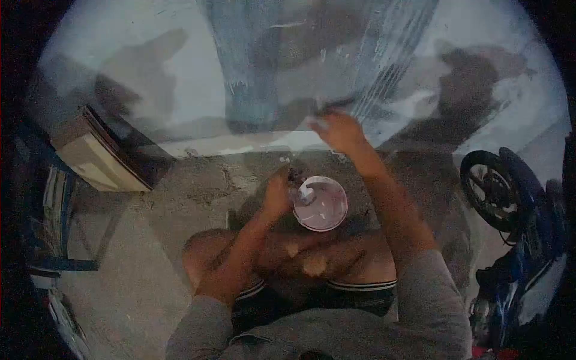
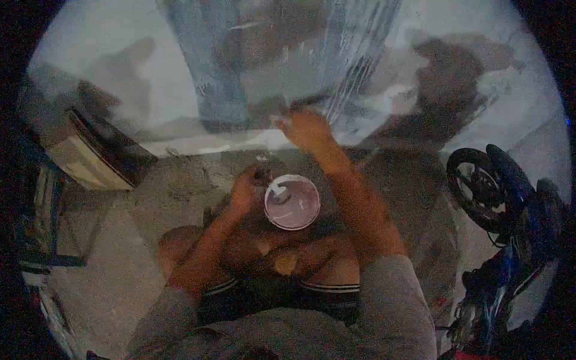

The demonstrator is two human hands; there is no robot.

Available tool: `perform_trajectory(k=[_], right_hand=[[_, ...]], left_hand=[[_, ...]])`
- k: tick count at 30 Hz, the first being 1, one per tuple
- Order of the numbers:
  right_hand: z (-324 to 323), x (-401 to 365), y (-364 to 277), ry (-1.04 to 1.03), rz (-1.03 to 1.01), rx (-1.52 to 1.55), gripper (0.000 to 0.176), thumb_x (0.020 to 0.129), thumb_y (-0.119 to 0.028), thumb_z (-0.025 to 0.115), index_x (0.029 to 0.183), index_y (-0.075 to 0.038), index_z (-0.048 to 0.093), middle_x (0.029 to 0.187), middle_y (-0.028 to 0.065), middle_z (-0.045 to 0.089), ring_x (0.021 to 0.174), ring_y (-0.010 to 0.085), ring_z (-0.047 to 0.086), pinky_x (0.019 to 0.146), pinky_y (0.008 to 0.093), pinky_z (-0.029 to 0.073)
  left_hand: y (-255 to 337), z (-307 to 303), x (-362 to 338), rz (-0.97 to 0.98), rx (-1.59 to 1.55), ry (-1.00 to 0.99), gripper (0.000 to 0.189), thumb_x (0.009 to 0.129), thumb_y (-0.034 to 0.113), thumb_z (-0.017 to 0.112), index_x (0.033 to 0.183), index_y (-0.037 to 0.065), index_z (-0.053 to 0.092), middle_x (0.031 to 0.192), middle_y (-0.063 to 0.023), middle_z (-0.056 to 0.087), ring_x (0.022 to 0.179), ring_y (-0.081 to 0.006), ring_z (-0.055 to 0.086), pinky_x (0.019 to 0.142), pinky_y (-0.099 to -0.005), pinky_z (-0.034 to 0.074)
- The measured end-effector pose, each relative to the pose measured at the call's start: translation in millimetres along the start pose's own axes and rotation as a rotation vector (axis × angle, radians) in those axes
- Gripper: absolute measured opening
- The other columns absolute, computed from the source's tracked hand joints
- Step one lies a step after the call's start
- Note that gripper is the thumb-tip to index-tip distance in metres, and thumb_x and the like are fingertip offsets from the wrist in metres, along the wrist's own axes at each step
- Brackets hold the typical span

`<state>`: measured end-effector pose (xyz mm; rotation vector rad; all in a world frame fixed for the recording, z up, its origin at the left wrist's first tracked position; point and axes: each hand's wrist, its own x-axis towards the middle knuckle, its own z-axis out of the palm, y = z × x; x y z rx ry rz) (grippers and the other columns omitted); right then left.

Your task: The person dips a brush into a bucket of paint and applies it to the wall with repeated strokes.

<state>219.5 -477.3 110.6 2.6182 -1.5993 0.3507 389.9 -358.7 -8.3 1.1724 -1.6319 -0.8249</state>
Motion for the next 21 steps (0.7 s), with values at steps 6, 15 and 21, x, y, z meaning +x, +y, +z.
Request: perform_trajectory(k=[6,15,21], right_hand=[[61.5,-106.8,5.4,-0.311,-0.045,0.659,0.047,0.07,-0.026,0.067,0.111,-0.007,0.057,0.102,0.0189,0.061,0.091,0.0358,0.058,0.083,0.0404,0.046],[95.7,-150.6,7.4,-0.243,0.11,0.487,0.047,0.07,-0.036,0.069,0.104,-0.005,0.059,0.099,0.0215,0.06,0.091,0.0364,0.058,0.084,0.0433,0.045],[58.9,-152.4,10.9,-0.253,0.366,0.445,0.048,0.076,-0.047,0.061,0.101,-0.006,0.063,0.097,0.0231,0.06,0.09,0.0383,0.058,0.082,0.0446,0.046]], left_hand=[[37.9,-1.5,-8.8,-0.068,0.004,-0.093,0.04,0.076,0.017,0.065,0.11,0.0,0.051,0.096,-0.0162,0.059,0.089,-0.0236,0.057,0.078,-0.037,0.045],[53.9,-57.9,7.5,-0.059,-0.004,-0.197,0.037,0.084,0.027,0.06,0.109,0.002,0.051,0.104,-0.0147,0.06,0.088,-0.0224,0.059,0.074,-0.0349,0.048],[-7.7,-111.9,-6.0,-0.277,0.004,-0.07,0.045,0.081,0.031,0.062,0.112,0.0,0.052,0.107,-0.0147,0.06,0.093,-0.0246,0.059,0.079,-0.0361,0.046]])
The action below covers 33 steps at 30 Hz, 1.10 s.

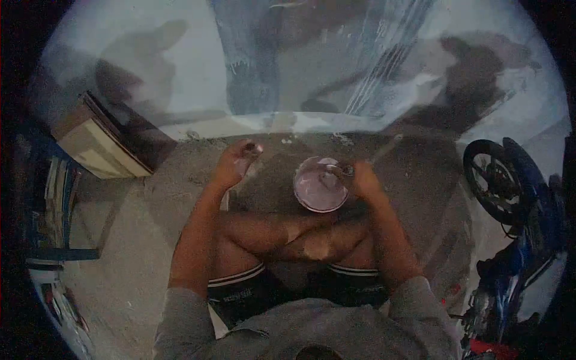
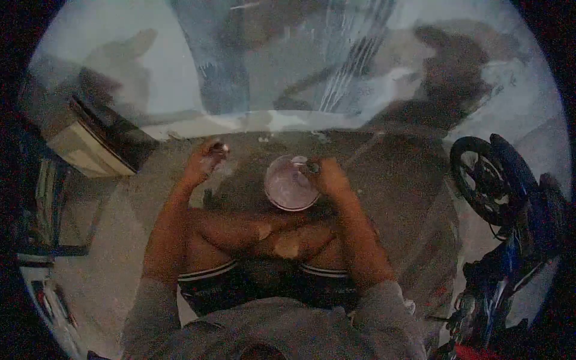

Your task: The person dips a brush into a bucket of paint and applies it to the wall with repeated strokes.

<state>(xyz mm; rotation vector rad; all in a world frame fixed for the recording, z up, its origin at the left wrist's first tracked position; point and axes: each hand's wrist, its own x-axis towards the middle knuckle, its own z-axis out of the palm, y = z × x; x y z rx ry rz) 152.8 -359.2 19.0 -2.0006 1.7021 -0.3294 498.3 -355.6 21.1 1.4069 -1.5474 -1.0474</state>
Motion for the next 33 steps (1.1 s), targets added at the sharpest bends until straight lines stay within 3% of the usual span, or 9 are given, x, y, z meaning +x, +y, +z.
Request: perform_trajectory(k=[4,6,9,13,16,18,25,31,33], right_hand=[[-20.0,-11.5,-33.9,-0.151,0.024,-0.052,0.047,0.077,-0.046,0.06,0.1,-0.005,0.063,0.091,0.0254,0.061,0.088,0.0381,0.059,0.08,0.0444,0.046],[-9.6,-9.9,-30.7,-0.169,0.048,-0.031,0.046,0.076,-0.046,0.06,0.096,-0.005,0.065,0.084,0.0263,0.061,0.084,0.0381,0.06,0.078,0.045,0.047],[11.4,0.8,-9.6,-0.15,0.155,0.104,0.05,0.076,-0.05,0.06,0.095,-0.004,0.065,0.083,0.025,0.062,0.079,0.0394,0.061,0.073,0.0454,0.048],[27.6,12.5,39.7,0.018,-0.028,0.078,0.055,0.075,-0.054,0.059,0.094,-0.002,0.064,0.077,0.0213,0.063,0.071,0.0373,0.062,0.068,0.0433,0.05],[0.0,9.6,34.2,0.05,0.358,0.232,0.049,0.077,-0.045,0.062,0.097,0.0,0.062,0.085,0.0179,0.064,0.07,0.0326,0.064,0.06,0.0395,0.052],[-26.3,-5.6,15.1,-0.085,0.359,0.666,0.053,0.082,-0.028,0.063,0.116,0.007,0.042,0.081,0.0115,0.065,0.067,0.0196,0.064,0.062,0.0321,0.053],[-26.6,-13.7,55.5,-0.008,0.267,0.744,0.046,0.08,-0.019,0.065,0.112,0.007,0.044,0.086,0.0142,0.063,0.072,0.0232,0.064,0.063,0.0342,0.054],[-60.2,-47.0,-1.0,0.05,0.355,0.796,0.052,0.081,-0.019,0.064,0.118,0.006,0.037,0.091,0.0182,0.062,0.075,0.024,0.064,0.062,0.0328,0.054],[-49.9,-45.1,9.0,0.184,0.434,0.561,0.051,0.081,-0.021,0.065,0.114,0.006,0.038,0.09,0.0194,0.061,0.076,0.0246,0.064,0.062,0.0334,0.055]], left_hand=[[-11.6,-2.6,-14.6,-0.212,0.517,-0.123,0.047,0.082,0.032,0.06,0.115,0.0,0.05,0.109,-0.0148,0.059,0.097,-0.0278,0.058,0.083,-0.0388,0.044],[0.9,1.4,-14.1,-0.273,0.771,-0.457,0.051,0.083,0.035,0.056,0.12,0.001,0.046,0.11,-0.0159,0.058,0.1,-0.0314,0.056,0.086,-0.0402,0.044],[-30.7,19.1,-18.8,-0.019,0.635,-0.237,0.039,0.08,0.036,0.058,0.105,0.006,0.056,0.105,-0.0176,0.059,0.097,-0.0335,0.057,0.081,-0.0427,0.046],[-13.8,22.9,-12.6,-0.102,0.647,-0.43,0.04,0.079,0.034,0.059,0.105,0.005,0.055,0.105,-0.0192,0.059,0.098,-0.0353,0.056,0.083,-0.044,0.045],[-21.7,24.5,-16.1,-0.186,0.743,-0.393,0.04,0.078,0.033,0.059,0.106,0.005,0.055,0.104,-0.0189,0.06,0.096,-0.0357,0.057,0.083,-0.045,0.045],[-45.7,25.2,-17.0,-0.106,0.742,-0.358,0.043,0.079,0.037,0.058,0.108,0.005,0.054,0.105,-0.0183,0.059,0.097,-0.0349,0.056,0.083,-0.0452,0.044],[-38.5,26.8,-16.2,-0.205,0.712,-0.438,0.052,0.08,0.047,0.058,0.11,0.005,0.053,0.104,-0.0173,0.059,0.094,-0.0333,0.057,0.081,-0.0441,0.045],[-43.1,31.1,-11.6,-0.143,0.747,-0.448,0.05,0.079,0.047,0.059,0.105,0.004,0.053,0.098,-0.0177,0.06,0.088,-0.0338,0.058,0.077,-0.0451,0.045],[-42.8,32.4,-8.3,-0.225,0.725,-0.546,0.05,0.082,0.042,0.055,0.109,0.0,0.053,0.106,-0.0224,0.057,0.097,-0.0368,0.055,0.084,-0.0437,0.044]])
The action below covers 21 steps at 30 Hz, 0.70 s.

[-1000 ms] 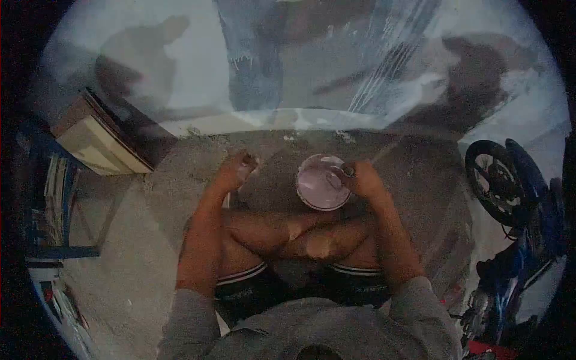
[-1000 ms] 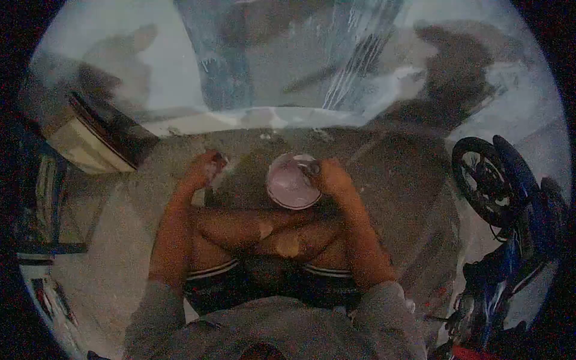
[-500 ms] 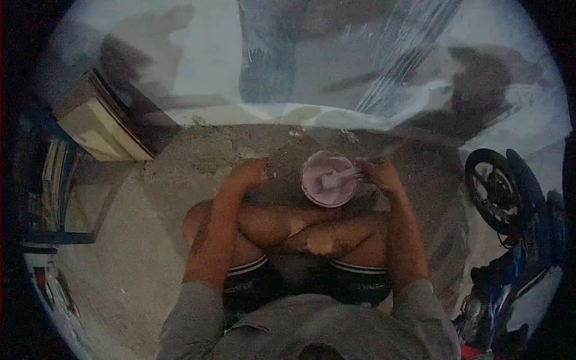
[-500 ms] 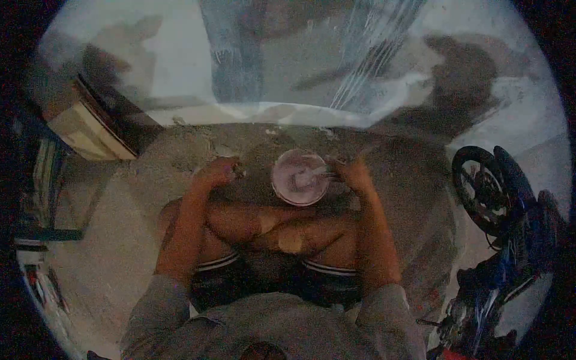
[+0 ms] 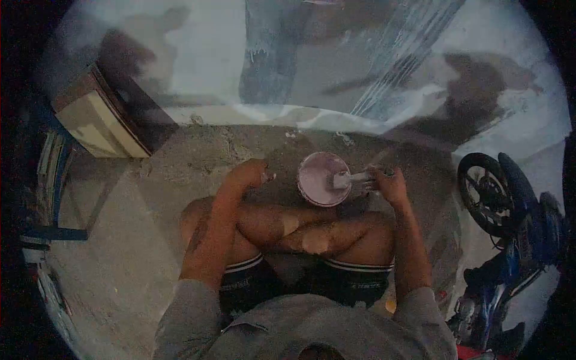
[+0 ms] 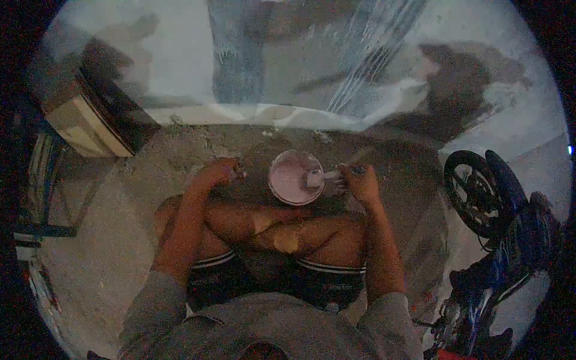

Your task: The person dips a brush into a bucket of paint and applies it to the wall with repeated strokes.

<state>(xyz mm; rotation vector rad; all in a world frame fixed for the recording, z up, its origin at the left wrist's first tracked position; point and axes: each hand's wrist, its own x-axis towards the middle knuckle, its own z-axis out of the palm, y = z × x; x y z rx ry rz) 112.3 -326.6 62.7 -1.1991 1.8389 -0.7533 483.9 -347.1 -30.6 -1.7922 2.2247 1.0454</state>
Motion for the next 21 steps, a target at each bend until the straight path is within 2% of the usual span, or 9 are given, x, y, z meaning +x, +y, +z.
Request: perform_trajectory(k=[4,7,10,13,15,16,18,19,21], right_hand=[[-13.6,-10.4,-11.0,-0.048,-0.079,0.088,0.051,0.079,-0.022,0.067,0.11,0.007,0.039,0.091,0.0212,0.061,0.076,0.025,0.064,0.062,0.0342,0.054],[-21.2,-12.5,-14.1,-0.04,-0.089,0.145,0.05,0.079,-0.022,0.068,0.109,0.007,0.039,0.089,0.0207,0.061,0.075,0.0245,0.064,0.063,0.0337,0.054],[-34.6,-11.0,-16.3,-0.083,-0.134,0.142,0.049,0.078,-0.02,0.068,0.107,0.007,0.04,0.087,0.0196,0.061,0.074,0.0228,0.064,0.062,0.0332,0.054],[-52.0,7.4,-10.2,0.019,-0.315,-0.209,0.028,0.079,-0.015,0.066,0.097,0.002,0.053,0.084,0.0151,0.063,0.073,0.0233,0.064,0.06,0.0338,0.054],[-59.2,-21.0,-61.7,-0.031,-0.215,-0.028,0.028,0.08,-0.018,0.065,0.097,0.0,0.053,0.089,0.0164,0.062,0.073,0.0263,0.064,0.063,0.0376,0.053],[-63.9,-22.9,-69.3,-0.03,-0.217,-0.031,0.028,0.08,-0.018,0.065,0.097,0.0,0.053,0.089,0.0164,0.062,0.073,0.0263,0.064,0.063,0.0376,0.053],[-74.4,-24.8,-79.2,0.084,-0.494,-0.411,0.031,0.079,-0.023,0.066,0.097,-0.001,0.053,0.097,0.0189,0.061,0.083,0.0291,0.062,0.07,0.0425,0.051],[-77.8,-27.6,-84.3,0.087,-0.502,-0.412,0.031,0.079,-0.023,0.066,0.097,-0.001,0.053,0.097,0.0189,0.061,0.083,0.0291,0.062,0.07,0.0425,0.051],[-80.6,-29.8,-92.8,-0.223,-0.29,0.231,0.037,0.078,-0.025,0.067,0.102,-0.001,0.051,0.102,0.0188,0.06,0.091,0.0294,0.059,0.079,0.0426,0.047]], left_hand=[[3.7,0.4,-4.7,-0.066,-0.019,-0.031,0.051,0.083,0.044,0.054,0.11,0.001,0.053,0.107,-0.0217,0.057,0.101,-0.0361,0.054,0.086,-0.0438,0.043],[10.0,-5.2,-19.8,-0.079,-0.011,0.092,0.052,0.083,0.045,0.054,0.111,0.002,0.053,0.108,-0.0212,0.056,0.103,-0.0355,0.053,0.087,-0.0441,0.043],[-6.0,7.0,-4.9,0.007,0.022,0.046,0.052,0.083,0.046,0.053,0.111,0.002,0.054,0.107,-0.0207,0.057,0.101,-0.0354,0.054,0.086,-0.0438,0.043],[-5.1,7.1,-2.3,0.045,-0.01,0.046,0.051,0.083,0.045,0.053,0.11,0.002,0.054,0.105,-0.0203,0.058,0.098,-0.035,0.055,0.084,-0.0443,0.044],[4.7,-0.1,-12.9,0.016,-0.013,0.014,0.046,0.083,0.039,0.055,0.11,0.002,0.054,0.104,-0.0199,0.058,0.094,-0.0345,0.057,0.081,-0.0446,0.045],[8.2,-2.2,-18.4,0.018,-0.015,0.016,0.046,0.083,0.039,0.055,0.11,0.002,0.054,0.104,-0.0199,0.058,0.094,-0.0345,0.057,0.081,-0.0446,0.045],[16.0,-8.2,-28.0,-0.009,0.047,0.075,0.043,0.081,0.033,0.058,0.11,0.002,0.054,0.104,-0.0204,0.058,0.093,-0.034,0.058,0.079,-0.0449,0.045],[14.1,-6.9,-25.1,-0.008,0.045,0.084,0.043,0.081,0.033,0.058,0.11,0.002,0.054,0.104,-0.0204,0.058,0.093,-0.034,0.058,0.079,-0.0449,0.045],[7.3,-1.3,-15.4,-0.043,-0.034,0.048,0.041,0.081,0.031,0.059,0.11,0.003,0.055,0.104,-0.0205,0.058,0.093,-0.0336,0.058,0.08,-0.0448,0.045]])
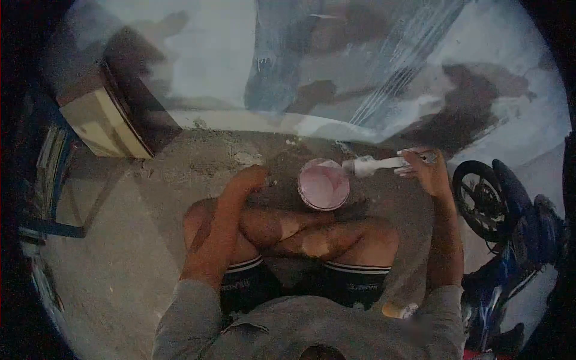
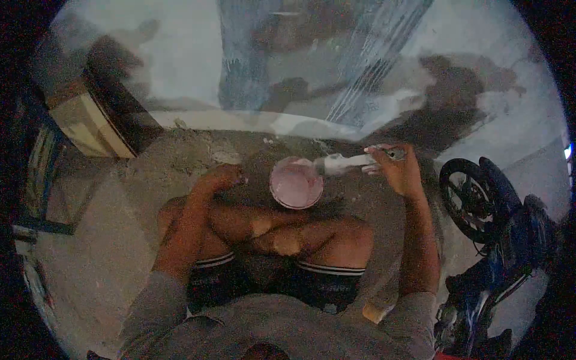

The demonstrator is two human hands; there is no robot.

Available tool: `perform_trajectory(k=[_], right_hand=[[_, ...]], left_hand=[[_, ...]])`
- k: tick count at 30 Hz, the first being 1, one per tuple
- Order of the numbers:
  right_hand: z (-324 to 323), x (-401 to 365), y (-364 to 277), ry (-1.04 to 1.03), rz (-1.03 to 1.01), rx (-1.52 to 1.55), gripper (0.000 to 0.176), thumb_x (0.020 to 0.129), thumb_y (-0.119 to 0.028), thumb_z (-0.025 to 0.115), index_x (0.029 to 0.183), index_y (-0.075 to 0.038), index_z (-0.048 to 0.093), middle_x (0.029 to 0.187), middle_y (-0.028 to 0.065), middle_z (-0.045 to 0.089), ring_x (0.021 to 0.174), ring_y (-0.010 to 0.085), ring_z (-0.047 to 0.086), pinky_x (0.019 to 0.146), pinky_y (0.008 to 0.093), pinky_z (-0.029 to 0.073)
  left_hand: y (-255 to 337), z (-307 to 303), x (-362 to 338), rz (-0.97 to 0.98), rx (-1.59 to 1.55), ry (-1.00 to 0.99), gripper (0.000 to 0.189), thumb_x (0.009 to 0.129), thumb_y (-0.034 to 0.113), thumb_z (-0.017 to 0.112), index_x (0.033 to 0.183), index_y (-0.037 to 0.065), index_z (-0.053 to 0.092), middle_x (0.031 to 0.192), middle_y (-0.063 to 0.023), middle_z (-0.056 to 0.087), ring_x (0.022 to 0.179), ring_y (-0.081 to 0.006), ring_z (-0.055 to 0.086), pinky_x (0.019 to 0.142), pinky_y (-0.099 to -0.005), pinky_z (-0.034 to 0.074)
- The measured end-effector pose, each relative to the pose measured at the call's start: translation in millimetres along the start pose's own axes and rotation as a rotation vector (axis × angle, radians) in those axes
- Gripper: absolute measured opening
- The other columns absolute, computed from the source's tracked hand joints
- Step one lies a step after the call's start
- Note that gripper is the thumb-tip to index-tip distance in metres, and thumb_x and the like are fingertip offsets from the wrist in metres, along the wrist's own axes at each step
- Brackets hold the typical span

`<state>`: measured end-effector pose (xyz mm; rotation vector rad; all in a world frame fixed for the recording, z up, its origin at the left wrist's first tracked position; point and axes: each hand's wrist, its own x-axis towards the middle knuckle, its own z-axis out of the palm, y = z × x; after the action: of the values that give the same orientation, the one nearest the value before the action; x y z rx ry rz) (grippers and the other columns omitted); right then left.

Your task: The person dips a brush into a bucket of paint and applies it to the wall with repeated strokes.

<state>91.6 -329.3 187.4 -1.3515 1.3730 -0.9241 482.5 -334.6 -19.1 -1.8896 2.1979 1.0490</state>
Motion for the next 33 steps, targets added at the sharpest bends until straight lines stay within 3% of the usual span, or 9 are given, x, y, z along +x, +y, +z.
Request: perform_trajectory(k=[4,6,12,16,18,21,24,31,33], right_hand=[[6.4,1.2,-8.3,-0.273,-0.078,0.399,0.037,0.076,-0.023,0.068,0.104,-0.002,0.055,0.102,0.0186,0.06,0.095,0.0302,0.058,0.083,0.0393,0.045],[32.4,-6.3,-29.7,0.025,-0.334,-0.986,0.031,0.078,-0.023,0.065,0.102,-0.004,0.06,0.104,0.0175,0.06,0.093,0.0312,0.058,0.085,0.039,0.043],[66.6,15.6,-105.9,-0.187,-0.79,-1.114,0.026,0.077,-0.014,0.065,0.102,-0.011,0.064,0.098,0.0098,0.064,0.096,0.0259,0.058,0.087,0.0368,0.043],[62.8,16.0,-205.4,0.026,-1.129,-1.031,0.026,0.078,-0.018,0.063,0.101,-0.005,0.062,0.101,0.0131,0.062,0.093,0.0293,0.059,0.086,0.0373,0.044],[56.3,24.3,-249.4,0.198,-1.343,-1.092,0.026,0.078,-0.016,0.06,0.102,-0.005,0.06,0.097,0.0127,0.063,0.087,0.0285,0.061,0.078,0.0365,0.049],[86.8,-10.4,-299.2,0.336,-1.407,-1.314,0.024,0.08,-0.018,0.062,0.097,-0.001,0.062,0.084,0.0168,0.063,0.076,0.03,0.061,0.067,0.0377,0.049],[78.6,17.4,-279.8,0.423,-1.673,-1.573,0.032,0.078,-0.008,0.061,0.111,-0.008,0.058,0.104,0.0141,0.06,0.095,0.0278,0.059,0.081,0.0345,0.05],[132.9,33.6,-140.4,-0.094,-1.333,-1.739,0.017,0.075,-0.012,0.052,0.086,0.001,0.054,0.076,0.0167,0.057,0.062,0.0247,0.063,0.049,0.0346,0.053],[137.6,26.3,-114.5,-0.308,-1.2,-1.671,0.027,0.079,-0.012,0.051,0.104,-0.005,0.055,0.086,0.0084,0.053,0.071,0.0243,0.061,0.057,0.0336,0.053]], left_hand=[[1.5,-7.4,-2.4,0.195,0.246,0.006,0.037,0.081,0.026,0.058,0.111,0.002,0.054,0.109,-0.0201,0.057,0.093,-0.0331,0.058,0.082,-0.0442,0.045],[29.4,-30.1,-20.0,-0.045,0.007,-0.191,0.037,0.082,0.025,0.056,0.112,0.003,0.054,0.112,-0.0194,0.056,0.097,-0.0324,0.057,0.084,-0.0433,0.045],[-32.4,28.5,37.4,0.182,0.326,-0.059,0.049,0.083,0.042,0.053,0.114,0.003,0.053,0.109,-0.0198,0.057,0.1,-0.0339,0.055,0.086,-0.0438,0.044],[-0.5,1.8,-2.1,0.053,0.146,-0.066,0.053,0.084,0.044,0.052,0.116,0.002,0.051,0.11,-0.0193,0.057,0.102,-0.0351,0.054,0.087,-0.044,0.043],[-26.4,25.2,17.9,0.259,0.018,0.093,0.05,0.083,0.039,0.054,0.118,0.004,0.046,0.102,-0.0199,0.059,0.091,-0.0347,0.058,0.078,-0.0434,0.047],[4.6,-1.8,-2.6,0.131,0.088,0.01,0.047,0.083,0.035,0.055,0.118,0.004,0.046,0.098,-0.0203,0.06,0.088,-0.0345,0.058,0.076,-0.044,0.047],[-9.8,14.1,4.5,0.247,0.047,0.115,0.044,0.084,0.036,0.054,0.114,0.004,0.049,0.096,-0.0194,0.06,0.087,-0.0348,0.058,0.075,-0.0445,0.046],[4.5,-6.7,-10.7,0.197,0.049,-0.081,0.049,0.082,0.04,0.055,0.113,0.002,0.053,0.111,-0.0193,0.056,0.101,-0.0337,0.054,0.084,-0.0425,0.044],[17.9,-14.4,-20.2,0.157,0.102,-0.121,0.046,0.083,0.039,0.055,0.111,0.002,0.054,0.113,-0.0191,0.055,0.101,-0.0335,0.054,0.084,-0.0419,0.044]])
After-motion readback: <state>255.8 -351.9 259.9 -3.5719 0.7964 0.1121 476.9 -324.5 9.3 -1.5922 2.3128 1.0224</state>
